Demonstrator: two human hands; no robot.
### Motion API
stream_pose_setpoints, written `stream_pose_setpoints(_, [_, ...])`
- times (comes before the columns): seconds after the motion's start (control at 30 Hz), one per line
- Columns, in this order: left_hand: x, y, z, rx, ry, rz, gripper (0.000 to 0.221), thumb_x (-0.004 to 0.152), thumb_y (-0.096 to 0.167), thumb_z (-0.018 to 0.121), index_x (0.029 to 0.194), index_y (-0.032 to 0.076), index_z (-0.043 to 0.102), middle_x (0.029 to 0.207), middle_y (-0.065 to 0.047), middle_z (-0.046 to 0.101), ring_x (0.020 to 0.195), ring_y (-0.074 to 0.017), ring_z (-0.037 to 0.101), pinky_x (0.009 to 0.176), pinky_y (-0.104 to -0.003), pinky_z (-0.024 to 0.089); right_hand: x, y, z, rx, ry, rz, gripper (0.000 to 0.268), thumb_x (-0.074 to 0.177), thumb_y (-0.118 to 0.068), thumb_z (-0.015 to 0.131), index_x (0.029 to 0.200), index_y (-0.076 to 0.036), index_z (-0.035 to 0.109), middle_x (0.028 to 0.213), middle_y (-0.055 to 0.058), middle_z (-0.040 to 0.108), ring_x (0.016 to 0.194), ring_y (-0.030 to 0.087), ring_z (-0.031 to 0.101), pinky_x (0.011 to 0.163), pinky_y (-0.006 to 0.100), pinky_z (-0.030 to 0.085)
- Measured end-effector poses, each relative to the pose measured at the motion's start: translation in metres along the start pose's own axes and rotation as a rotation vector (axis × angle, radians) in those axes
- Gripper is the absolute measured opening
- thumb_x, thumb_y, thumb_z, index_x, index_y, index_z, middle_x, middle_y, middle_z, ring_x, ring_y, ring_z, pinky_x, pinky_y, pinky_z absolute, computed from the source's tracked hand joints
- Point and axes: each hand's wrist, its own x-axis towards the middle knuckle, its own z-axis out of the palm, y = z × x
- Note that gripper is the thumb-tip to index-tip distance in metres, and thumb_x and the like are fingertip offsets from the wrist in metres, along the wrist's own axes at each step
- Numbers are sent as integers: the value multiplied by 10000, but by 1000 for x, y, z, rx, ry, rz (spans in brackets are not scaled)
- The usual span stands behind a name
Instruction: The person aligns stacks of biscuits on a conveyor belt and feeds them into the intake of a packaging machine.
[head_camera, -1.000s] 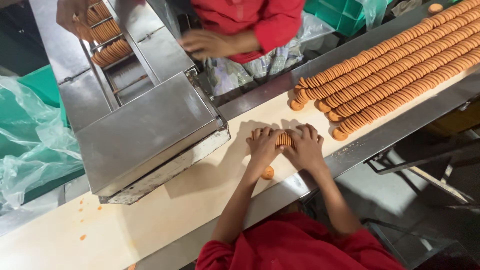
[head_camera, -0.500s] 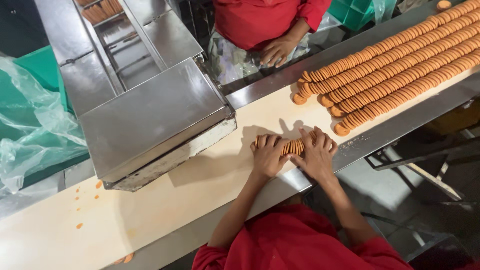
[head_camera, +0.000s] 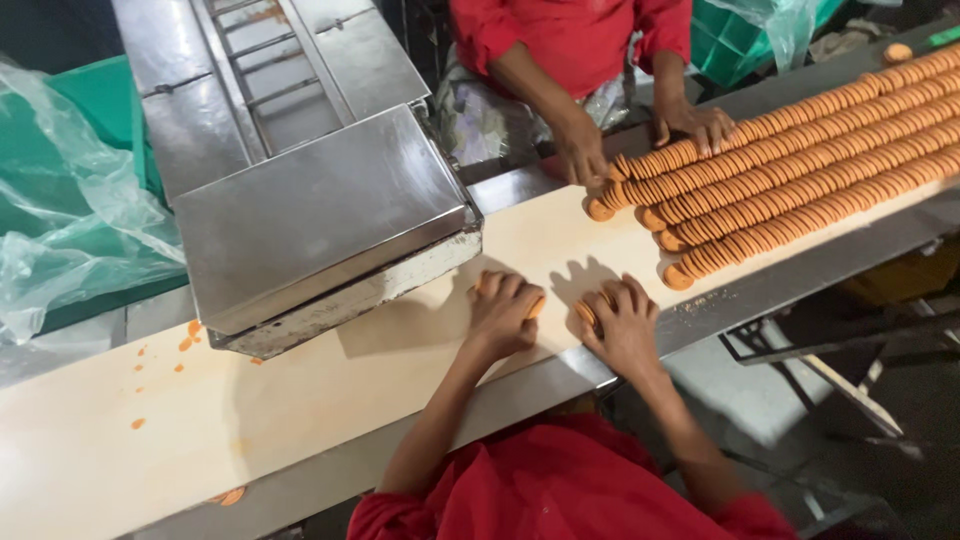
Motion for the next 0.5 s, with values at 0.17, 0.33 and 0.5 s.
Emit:
stream_pose_setpoints(0.17, [-29, -1, -75, -50, 124, -71, 458, 731, 303, 752, 1181, 266, 674, 1270, -38, 550, 1265, -322, 417, 965, -582, 327, 34, -10, -4, 142, -47, 101, 495, 751, -306, 782, 1227, -211, 682, 1350, 112, 540, 1360, 400, 391, 1027, 596, 341])
stream_pose_setpoints(0.33, [-42, -8, -182, 284, 612, -85, 473, 760, 244, 734, 1223, 196, 645, 1330, -68, 547, 1325, -336, 433, 973, -613, 331, 121, -95, -63, 280, 181, -246, 568, 733, -148, 798, 1285, -246, 706, 1351, 76, 557, 1376, 415, 390, 1103, 589, 314])
stream_pose_setpoints(0.5, [-33, -75, -278, 425, 721, -445, 358, 852, 225, 711, 1201, 195, 637, 1274, -66, 554, 1298, -337, 440, 959, -664, 355, 243, -214, -83, 390, 340, -645, 488, 835, -174, 783, 1301, -293, 702, 1366, 80, 540, 1382, 407, 392, 1113, 580, 322])
